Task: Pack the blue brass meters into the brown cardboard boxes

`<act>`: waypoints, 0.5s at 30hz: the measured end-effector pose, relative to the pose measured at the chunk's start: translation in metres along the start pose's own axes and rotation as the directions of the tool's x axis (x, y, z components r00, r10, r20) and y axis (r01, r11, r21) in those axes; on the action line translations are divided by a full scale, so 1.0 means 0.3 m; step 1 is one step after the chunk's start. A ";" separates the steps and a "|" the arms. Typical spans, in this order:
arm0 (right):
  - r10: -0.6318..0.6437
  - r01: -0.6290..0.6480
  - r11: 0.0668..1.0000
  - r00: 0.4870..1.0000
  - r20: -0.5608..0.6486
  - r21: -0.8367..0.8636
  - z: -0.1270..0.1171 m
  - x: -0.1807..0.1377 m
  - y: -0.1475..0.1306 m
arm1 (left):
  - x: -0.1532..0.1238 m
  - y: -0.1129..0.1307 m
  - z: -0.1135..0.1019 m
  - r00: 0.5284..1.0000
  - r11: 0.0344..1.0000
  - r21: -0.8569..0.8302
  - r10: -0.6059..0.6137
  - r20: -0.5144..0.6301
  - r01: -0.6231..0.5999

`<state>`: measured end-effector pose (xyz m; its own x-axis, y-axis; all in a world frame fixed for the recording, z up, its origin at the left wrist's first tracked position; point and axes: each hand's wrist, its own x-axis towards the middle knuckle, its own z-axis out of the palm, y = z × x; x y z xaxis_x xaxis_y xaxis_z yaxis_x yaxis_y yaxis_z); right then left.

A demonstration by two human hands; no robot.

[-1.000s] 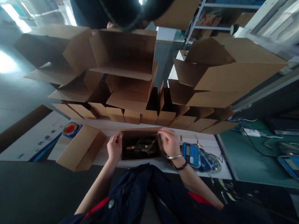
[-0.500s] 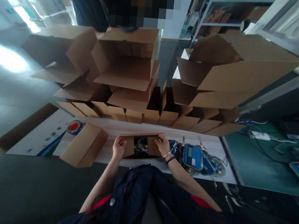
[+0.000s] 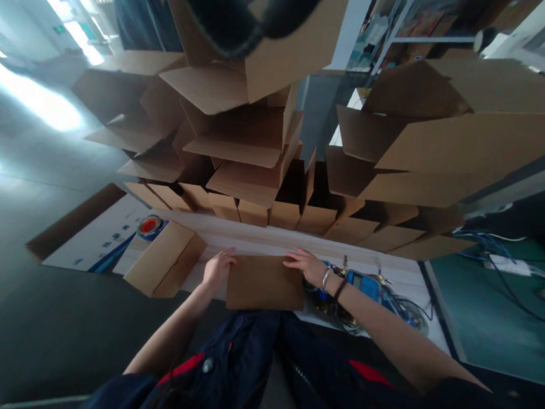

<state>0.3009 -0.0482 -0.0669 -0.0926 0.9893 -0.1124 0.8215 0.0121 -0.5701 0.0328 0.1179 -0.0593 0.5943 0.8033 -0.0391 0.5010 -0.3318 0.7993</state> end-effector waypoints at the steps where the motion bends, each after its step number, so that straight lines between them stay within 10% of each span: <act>1: -0.002 0.010 0.994 0.998 0.070 -0.110 -0.012 -0.006 -0.026 | -0.009 0.022 0.003 0.997 0.997 0.061 0.041 0.072 -0.046; 6: 0.068 -0.007 0.946 0.982 0.176 -0.325 0.036 -0.040 -0.176 | -0.108 0.116 0.089 0.840 0.680 0.564 0.144 0.524 -0.468; 10: 0.080 -0.022 0.938 0.985 0.155 -0.346 0.044 -0.041 -0.217 | -0.157 0.149 0.157 0.874 0.500 0.744 0.058 0.482 -0.444; 15: 0.042 0.041 0.944 0.969 0.243 -0.328 -0.016 -0.018 -0.202 | -0.132 0.166 0.143 0.832 0.549 0.677 0.063 0.552 -0.490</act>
<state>0.2543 -0.0536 -0.0279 -0.1917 0.9240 -0.3307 0.9561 0.0998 -0.2754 0.0613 0.0484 -0.0435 0.8728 0.3743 -0.3133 0.4094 -0.9108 0.0525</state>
